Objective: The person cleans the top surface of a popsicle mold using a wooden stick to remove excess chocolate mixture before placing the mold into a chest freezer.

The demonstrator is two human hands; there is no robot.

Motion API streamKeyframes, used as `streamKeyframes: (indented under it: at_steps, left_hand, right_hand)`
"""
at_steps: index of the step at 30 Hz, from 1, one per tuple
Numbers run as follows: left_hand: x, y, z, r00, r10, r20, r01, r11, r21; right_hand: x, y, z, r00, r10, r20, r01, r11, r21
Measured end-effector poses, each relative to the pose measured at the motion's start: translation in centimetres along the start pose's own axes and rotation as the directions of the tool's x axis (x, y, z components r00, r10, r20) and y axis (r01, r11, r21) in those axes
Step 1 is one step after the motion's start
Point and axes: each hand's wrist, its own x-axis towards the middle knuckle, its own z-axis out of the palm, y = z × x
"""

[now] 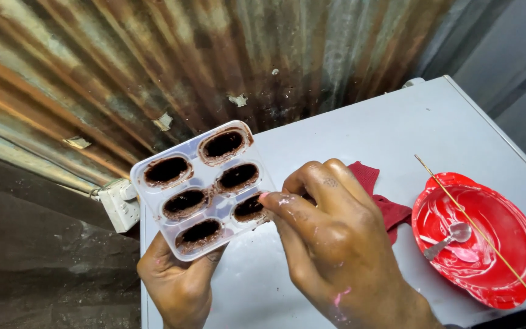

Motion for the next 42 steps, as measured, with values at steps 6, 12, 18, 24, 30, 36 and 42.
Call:
streamKeyframes:
  at_steps: [6, 12, 18, 24, 30, 36, 42]
  left_hand:
    - [0.0, -0.6, -0.1, 0.998, 0.015, -0.056, -0.016, 1.000, -0.023]
    - [0.1, 0.2, 0.4, 0.998, 0.009, -0.058, -0.011, 1.000, -0.029]
    - [0.2, 0.3, 0.4, 0.997, 0.002, -0.077, -0.004, 1.000, -0.027]
    - [0.5, 0.1, 0.4, 0.996, 0.008, -0.093, -0.009, 1.000, -0.017]
    - [0.6, 0.1, 0.4, 0.997, 0.031, -0.070, -0.031, 1.000, 0.003]
    - [0.6, 0.6, 0.7, 0.997, 0.032, -0.071, -0.032, 0.999, 0.012]
    - [0.7, 1.0, 0.6, 0.998, 0.018, -0.065, -0.018, 1.000, 0.000]
  right_hand:
    - [0.2, -0.5, 0.2, 0.997, 0.067, -0.031, -0.066, 0.998, 0.025]
    - [-0.2, -0.2, 1.0, 0.991, 0.098, -0.089, -0.091, 0.992, 0.084]
    - [0.1, -0.8, 0.3, 0.977, 0.194, -0.087, -0.173, 0.964, 0.202]
    - [-0.1, -1.4, -0.1, 0.968, 0.223, -0.117, -0.192, 0.955, 0.228]
    - [0.0, -2.5, -1.0, 0.959, 0.255, -0.126, -0.229, 0.955, 0.190]
    - [0.0, -3.7, -1.3, 0.926, 0.343, -0.159, -0.310, 0.930, 0.199]
    - [-0.2, -3.4, -1.9, 0.869, 0.427, -0.250, -0.369, 0.896, 0.249]
